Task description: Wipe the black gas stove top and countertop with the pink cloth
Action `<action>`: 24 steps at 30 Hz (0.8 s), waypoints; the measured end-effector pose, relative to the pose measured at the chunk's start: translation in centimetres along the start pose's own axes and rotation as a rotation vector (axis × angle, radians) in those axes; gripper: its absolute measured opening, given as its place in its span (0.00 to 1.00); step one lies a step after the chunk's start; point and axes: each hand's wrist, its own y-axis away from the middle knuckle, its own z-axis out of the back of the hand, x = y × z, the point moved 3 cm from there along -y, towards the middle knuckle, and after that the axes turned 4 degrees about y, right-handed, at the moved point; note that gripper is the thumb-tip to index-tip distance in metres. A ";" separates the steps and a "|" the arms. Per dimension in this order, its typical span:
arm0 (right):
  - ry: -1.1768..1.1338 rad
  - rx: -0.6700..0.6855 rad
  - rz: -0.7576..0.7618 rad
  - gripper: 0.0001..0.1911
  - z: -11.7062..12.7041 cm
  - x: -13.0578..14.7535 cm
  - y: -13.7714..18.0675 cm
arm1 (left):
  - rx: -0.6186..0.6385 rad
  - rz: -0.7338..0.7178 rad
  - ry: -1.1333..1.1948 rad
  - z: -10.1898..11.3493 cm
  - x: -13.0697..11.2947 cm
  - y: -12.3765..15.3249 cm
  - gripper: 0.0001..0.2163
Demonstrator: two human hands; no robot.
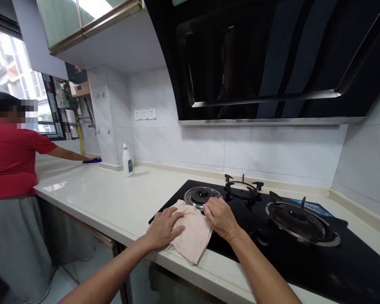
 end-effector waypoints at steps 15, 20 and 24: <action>-0.351 0.475 0.045 0.13 -2.6 6.2 2.2 | 0.252 0.167 -0.004 -3.7 3.3 -10.6 0.41; -0.362 0.670 -0.012 0.19 -2.8 5.8 2.4 | 0.207 0.150 0.026 -4.7 5.0 -14.7 0.40; -0.416 0.730 -0.070 0.21 -2.9 5.6 2.0 | 0.203 0.103 0.041 -5.0 6.7 -16.9 0.37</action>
